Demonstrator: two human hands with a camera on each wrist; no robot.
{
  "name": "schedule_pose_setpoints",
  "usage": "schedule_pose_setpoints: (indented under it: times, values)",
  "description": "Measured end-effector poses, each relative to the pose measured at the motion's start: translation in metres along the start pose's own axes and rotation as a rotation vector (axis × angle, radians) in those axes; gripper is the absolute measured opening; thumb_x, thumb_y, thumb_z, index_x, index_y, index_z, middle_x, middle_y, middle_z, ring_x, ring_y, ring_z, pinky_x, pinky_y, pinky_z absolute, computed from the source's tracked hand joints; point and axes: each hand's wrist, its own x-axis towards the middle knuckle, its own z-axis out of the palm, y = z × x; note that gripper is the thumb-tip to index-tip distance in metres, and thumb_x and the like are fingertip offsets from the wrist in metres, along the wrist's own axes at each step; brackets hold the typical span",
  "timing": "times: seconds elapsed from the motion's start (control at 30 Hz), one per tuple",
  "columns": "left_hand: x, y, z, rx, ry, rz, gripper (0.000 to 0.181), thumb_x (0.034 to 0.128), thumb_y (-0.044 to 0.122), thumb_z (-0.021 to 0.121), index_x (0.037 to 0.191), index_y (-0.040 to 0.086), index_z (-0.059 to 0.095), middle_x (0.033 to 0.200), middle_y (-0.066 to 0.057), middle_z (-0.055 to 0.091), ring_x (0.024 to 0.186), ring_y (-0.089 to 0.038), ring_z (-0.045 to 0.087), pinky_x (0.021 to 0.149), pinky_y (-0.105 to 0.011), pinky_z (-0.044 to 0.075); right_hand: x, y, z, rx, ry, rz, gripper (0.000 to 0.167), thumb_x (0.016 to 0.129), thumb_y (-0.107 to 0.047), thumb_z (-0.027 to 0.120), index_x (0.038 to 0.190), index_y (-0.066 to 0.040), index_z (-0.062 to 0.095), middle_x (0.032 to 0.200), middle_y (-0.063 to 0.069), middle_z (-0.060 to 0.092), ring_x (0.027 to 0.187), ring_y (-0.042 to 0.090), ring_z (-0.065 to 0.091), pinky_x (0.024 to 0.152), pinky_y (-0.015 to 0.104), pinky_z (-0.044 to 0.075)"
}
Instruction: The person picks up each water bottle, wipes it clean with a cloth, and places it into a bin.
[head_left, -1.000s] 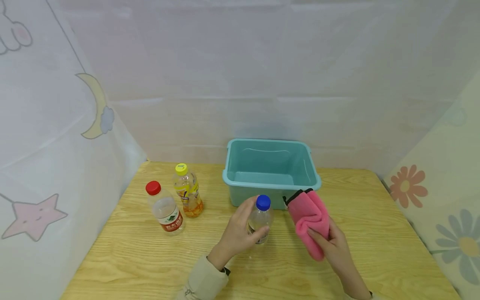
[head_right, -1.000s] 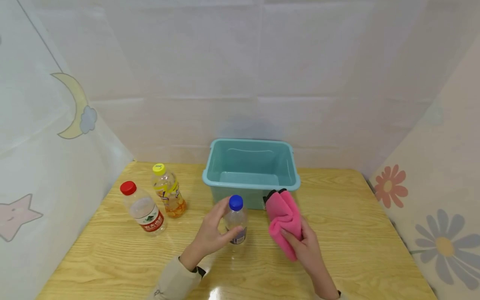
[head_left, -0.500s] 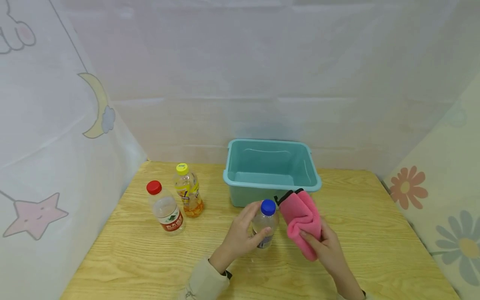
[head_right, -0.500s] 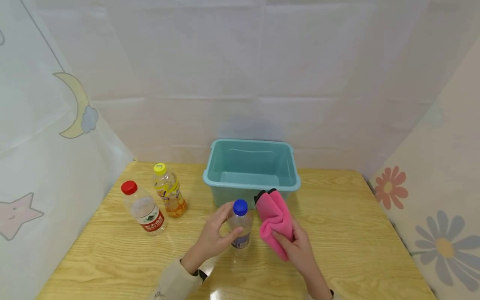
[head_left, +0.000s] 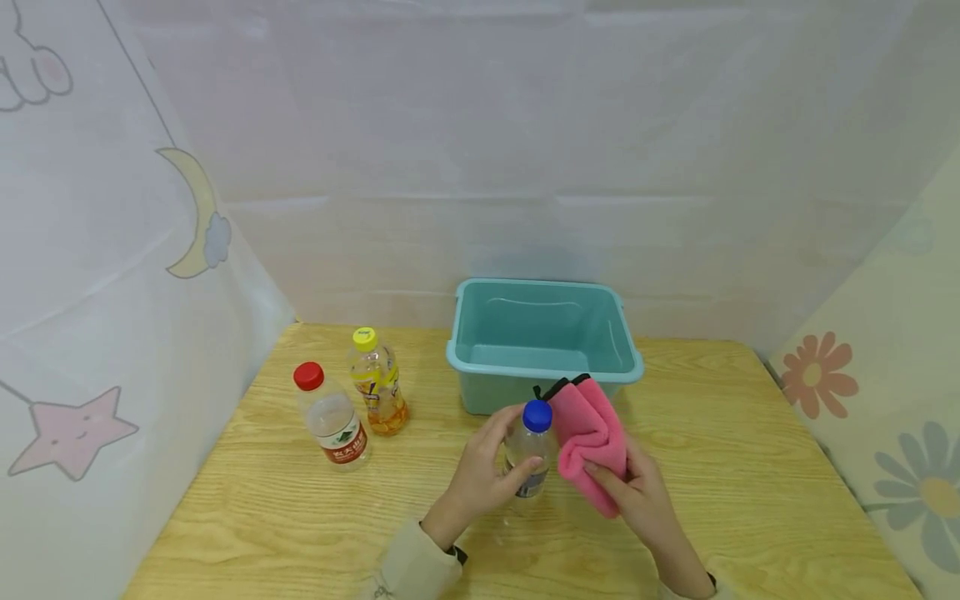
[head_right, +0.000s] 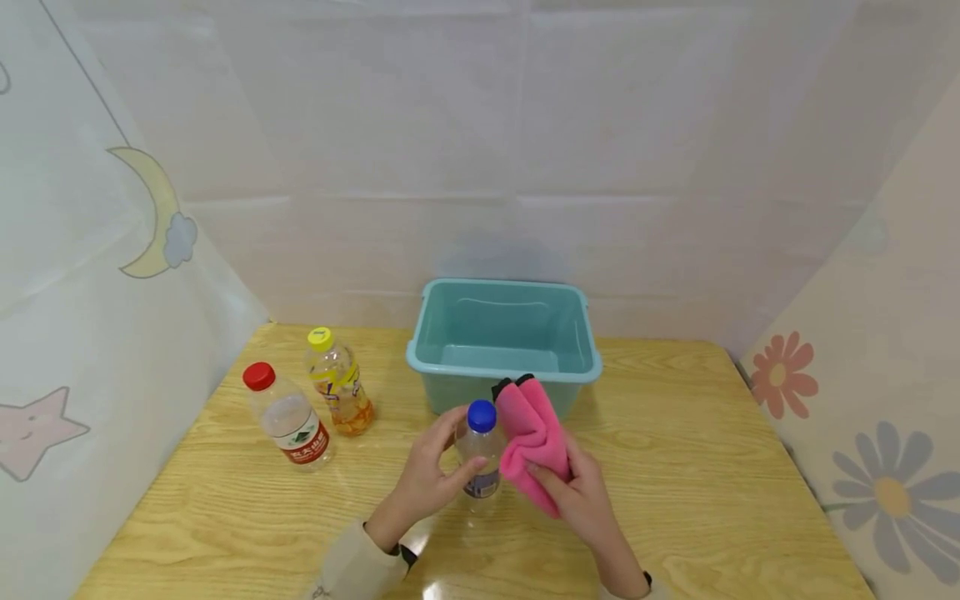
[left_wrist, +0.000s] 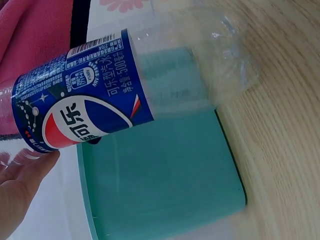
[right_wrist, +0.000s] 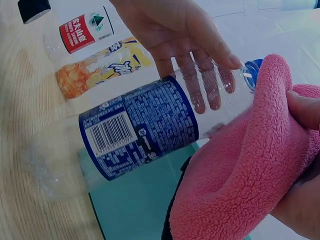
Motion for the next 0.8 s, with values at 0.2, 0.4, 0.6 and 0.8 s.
schedule_pose_setpoints:
  times: [0.2,0.4,0.6,0.8]
  values:
    - [0.000,0.000,0.004,-0.009,0.023,0.031,0.052,0.0922,0.038,0.050,0.129,0.002,0.042,0.117,-0.011,0.054,0.086,-0.013,0.053,0.068,-0.015,0.046,0.000,-0.001,0.006,-0.024,-0.007,0.028,0.051,0.078,0.021,0.053,0.122,-0.004,0.052,0.112,-0.011,0.056,0.092,0.003,0.054,0.075,0.014,0.048]
    - [-0.001,0.000,0.004,-0.001,0.022,0.029,0.053,0.0923,0.037,0.051,0.130,0.002,0.041,0.119,-0.012,0.053,0.089,-0.014,0.054,0.070,-0.016,0.046,0.001,0.001,0.008,-0.062,-0.028,0.046,0.045,0.080,0.018,0.055,0.122,0.001,0.051,0.111,-0.010,0.056,0.092,0.004,0.054,0.075,0.015,0.047]
    - [0.000,0.000,0.002,0.012,0.024,0.039,0.053,0.0926,0.037,0.050,0.129,0.001,0.042,0.118,-0.012,0.053,0.090,-0.015,0.055,0.071,-0.016,0.046,-0.001,0.005,0.012,-0.036,-0.036,0.067,0.039,0.081,0.016,0.054,0.118,0.004,0.051,0.108,-0.010,0.057,0.091,0.004,0.056,0.074,0.017,0.048]
    - [-0.001,0.000,0.001,0.009,0.015,0.022,0.053,0.0924,0.038,0.050,0.130,0.001,0.041,0.118,-0.012,0.053,0.090,-0.015,0.054,0.071,-0.017,0.047,-0.004,0.011,0.015,-0.005,-0.049,0.141,0.031,0.085,0.011,0.054,0.115,0.006,0.050,0.106,-0.009,0.058,0.090,0.006,0.058,0.073,0.019,0.050]
